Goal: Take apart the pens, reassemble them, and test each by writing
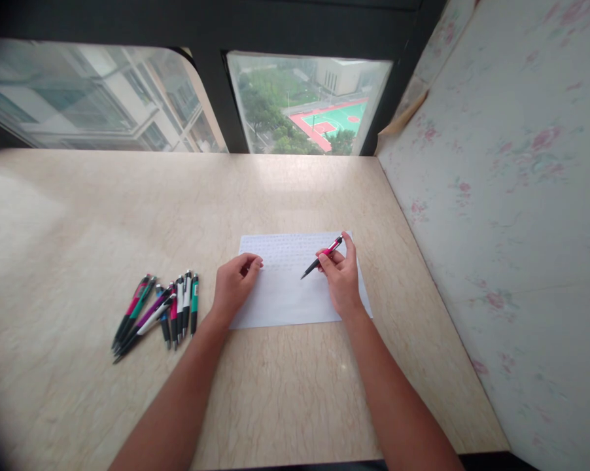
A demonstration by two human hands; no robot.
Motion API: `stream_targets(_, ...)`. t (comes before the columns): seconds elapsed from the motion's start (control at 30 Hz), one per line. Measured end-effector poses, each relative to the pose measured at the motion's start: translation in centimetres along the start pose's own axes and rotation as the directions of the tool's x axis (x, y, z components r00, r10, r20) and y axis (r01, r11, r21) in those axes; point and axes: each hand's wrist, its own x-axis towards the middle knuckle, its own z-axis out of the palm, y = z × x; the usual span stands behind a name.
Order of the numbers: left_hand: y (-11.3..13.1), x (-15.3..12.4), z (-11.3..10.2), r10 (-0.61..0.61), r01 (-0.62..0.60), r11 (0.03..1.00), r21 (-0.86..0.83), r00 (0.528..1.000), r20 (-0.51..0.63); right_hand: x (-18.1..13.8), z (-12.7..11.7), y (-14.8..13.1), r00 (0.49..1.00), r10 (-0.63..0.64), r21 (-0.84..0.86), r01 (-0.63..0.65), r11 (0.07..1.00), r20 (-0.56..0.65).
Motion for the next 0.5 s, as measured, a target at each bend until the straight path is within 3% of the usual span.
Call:
stream_targets(0.37,-1.0,0.5,-1.0,0.009,0.007,0.994,0.113,0.991,-0.136,0.4,-0.6,0.5,0.997,-0.069,-0.028,0.068,0.997,-0.022)
stream_targets(0.5,-1.2,0.6,-1.1,-0.009,0.022,0.992,0.121,0.994,-0.111,0.4,-0.5,0.5,0.997,-0.08,-0.052,0.08,0.995,-0.013)
